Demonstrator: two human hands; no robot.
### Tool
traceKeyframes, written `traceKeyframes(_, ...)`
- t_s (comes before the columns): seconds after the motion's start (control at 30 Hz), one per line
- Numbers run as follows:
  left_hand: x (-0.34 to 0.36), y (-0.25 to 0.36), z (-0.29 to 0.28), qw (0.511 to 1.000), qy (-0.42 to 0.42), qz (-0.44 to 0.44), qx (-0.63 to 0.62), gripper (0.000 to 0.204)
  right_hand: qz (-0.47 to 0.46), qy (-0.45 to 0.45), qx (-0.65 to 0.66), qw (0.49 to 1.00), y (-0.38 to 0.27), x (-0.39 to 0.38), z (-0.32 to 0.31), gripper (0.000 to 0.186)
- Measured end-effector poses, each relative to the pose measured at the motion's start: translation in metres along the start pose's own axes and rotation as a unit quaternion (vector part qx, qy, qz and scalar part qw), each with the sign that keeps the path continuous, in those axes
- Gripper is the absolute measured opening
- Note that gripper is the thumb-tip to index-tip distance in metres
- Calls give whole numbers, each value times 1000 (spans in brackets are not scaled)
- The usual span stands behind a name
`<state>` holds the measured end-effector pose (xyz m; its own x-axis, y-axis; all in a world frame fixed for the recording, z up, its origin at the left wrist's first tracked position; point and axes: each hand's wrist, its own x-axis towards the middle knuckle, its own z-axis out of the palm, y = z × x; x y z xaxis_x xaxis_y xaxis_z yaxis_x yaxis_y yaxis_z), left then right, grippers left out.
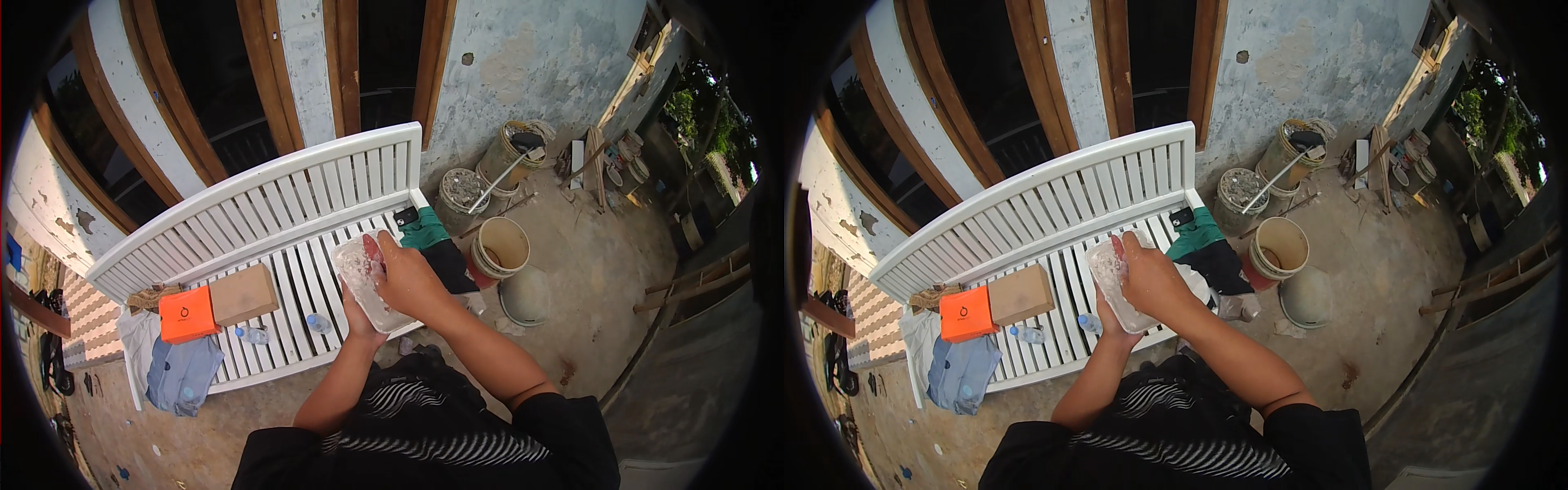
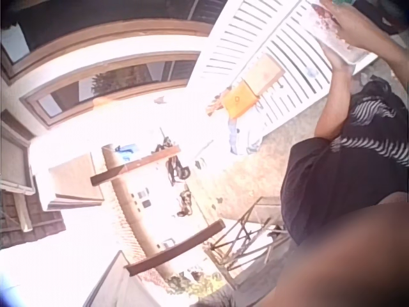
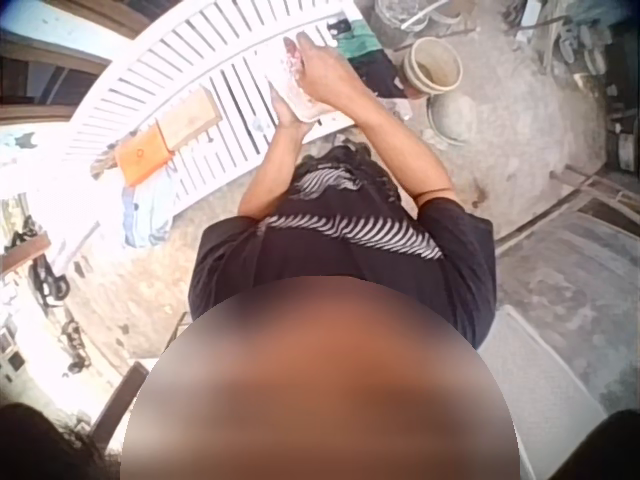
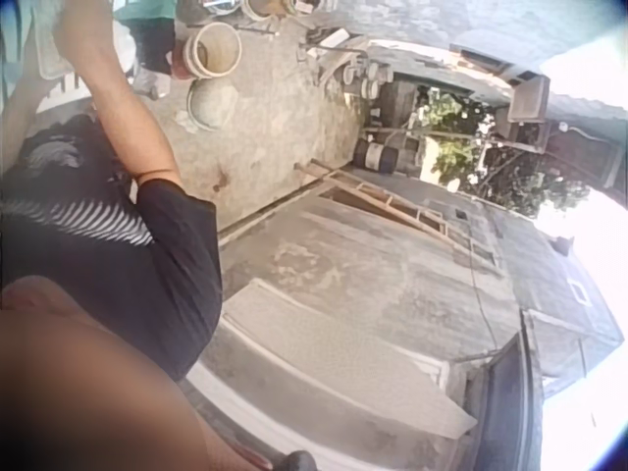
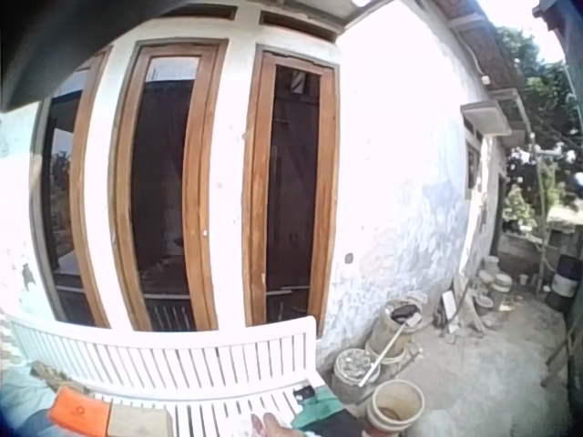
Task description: Mixing and applying wall filler or plaster to a surface using a scraper.
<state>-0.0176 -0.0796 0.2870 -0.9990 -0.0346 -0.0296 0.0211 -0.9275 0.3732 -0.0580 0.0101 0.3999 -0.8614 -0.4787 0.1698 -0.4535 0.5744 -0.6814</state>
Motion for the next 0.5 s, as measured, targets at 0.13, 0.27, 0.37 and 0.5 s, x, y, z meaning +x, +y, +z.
traceKeyframes(0.13, -2, 0, 1, 1000, -19, -11, -4, 67, -17, 12, -19, 1000, -5, -1, -13, 30)
traceKeyframes(0.27, -6, 1, 6, 998, -43, -30, -24, 66, -30, 41, -17, 999, -8, -4, -22, 30)
traceKeyframes(0.37, -10, 1, 11, 999, -28, -29, -20, 69, -31, 53, -23, 998, -11, -8, -28, 29)
traceKeyframes(0.5, -7, 2, 7, 996, -53, -46, -57, 73, -44, 89, -38, 994, -11, -11, -36, 29)
